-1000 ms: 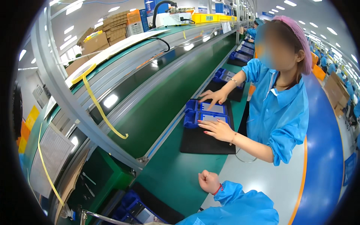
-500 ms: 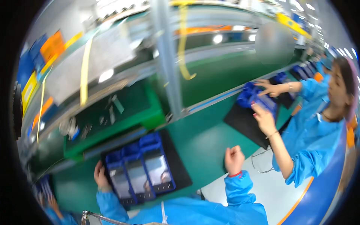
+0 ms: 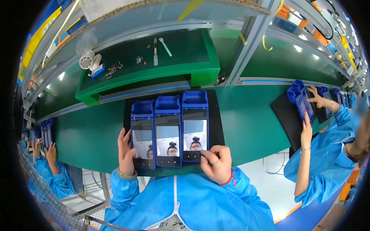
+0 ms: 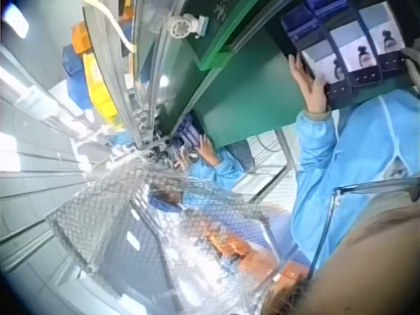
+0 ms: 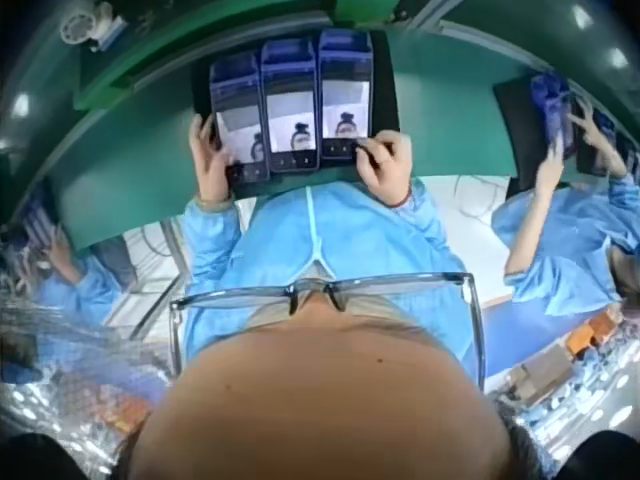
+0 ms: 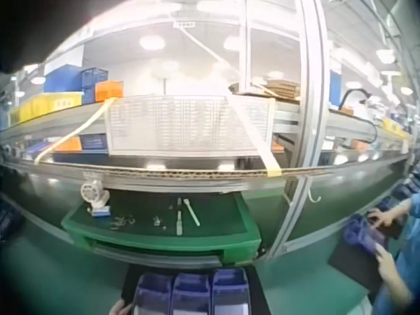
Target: The person tests handheld electronic payment terminals on an assembly line by tapping through software prompts, drawing patterns across display touchscreens, testing camera functions, and sliding the devices along the work table.
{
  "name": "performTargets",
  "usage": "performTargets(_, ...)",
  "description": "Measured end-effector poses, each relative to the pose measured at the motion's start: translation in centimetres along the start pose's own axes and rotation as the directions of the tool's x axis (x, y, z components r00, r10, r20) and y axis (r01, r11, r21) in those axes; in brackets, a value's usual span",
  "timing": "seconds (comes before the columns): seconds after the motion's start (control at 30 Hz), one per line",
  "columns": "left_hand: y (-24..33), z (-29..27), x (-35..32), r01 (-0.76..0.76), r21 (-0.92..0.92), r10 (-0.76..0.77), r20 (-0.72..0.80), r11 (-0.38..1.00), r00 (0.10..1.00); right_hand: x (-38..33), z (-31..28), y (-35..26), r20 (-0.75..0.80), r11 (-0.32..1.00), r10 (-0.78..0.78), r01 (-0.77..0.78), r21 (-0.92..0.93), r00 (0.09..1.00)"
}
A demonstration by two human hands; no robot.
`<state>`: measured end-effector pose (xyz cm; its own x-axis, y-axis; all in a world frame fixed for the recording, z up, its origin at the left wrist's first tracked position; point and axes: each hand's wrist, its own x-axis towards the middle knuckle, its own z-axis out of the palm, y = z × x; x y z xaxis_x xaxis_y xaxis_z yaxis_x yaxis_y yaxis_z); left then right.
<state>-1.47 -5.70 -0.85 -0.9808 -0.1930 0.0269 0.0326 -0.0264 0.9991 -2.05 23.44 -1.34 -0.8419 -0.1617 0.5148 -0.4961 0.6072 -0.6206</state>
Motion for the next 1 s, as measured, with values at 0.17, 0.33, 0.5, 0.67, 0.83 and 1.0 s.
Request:
performTargets(0.17, -0.7, -0.1, -1.4, -0.03, -0.019, 0.03, -0.022, 0.999, 0.999, -0.7, -0.1, -1.1, 0.096, 0.996, -0.042, 0.049, -0.072, 0.994)
performTargets(0.33, -1.0, 1.9, -1.3, -0.068, -0.063, 0.064, -0.06, 0.996, 0.996, -0.9, -0.1, 1.0, 0.092, 0.949, 0.285, -0.294, 0.113, 0.954)
performTargets(0.5, -2.1, 2.9, -1.0, -0.142, -0.073, 0.131, -0.132, 0.987, 0.983, 1.3, -0.5, 1.8, 0.347, 0.974, -0.003, -0.077, 0.215, 0.938)
performTargets(0.67, -2.0, 2.3, -0.5, -0.105, -0.095, 0.095, -0.109, 0.99, 0.99, 0.4, 0.5, 1.5, 0.302, 0.996, 0.033, -0.055, 0.065, 0.953)
performTargets(0.83, -0.4, 2.4, 0.7, -0.03, -0.064, 0.023, -0.1, 0.997, 0.995, 0.4, 1.2, 0.5, 0.213, 0.999, 0.051, -0.053, 0.005, 0.976)
performTargets(1.0, 0.2, 1.6, -0.2, -0.016, -0.031, 0.017, 0.021, 0.999, 1.0, 0.1, 1.4, 0.0, 0.124, 0.997, 0.023, -0.014, -0.073, 0.992)
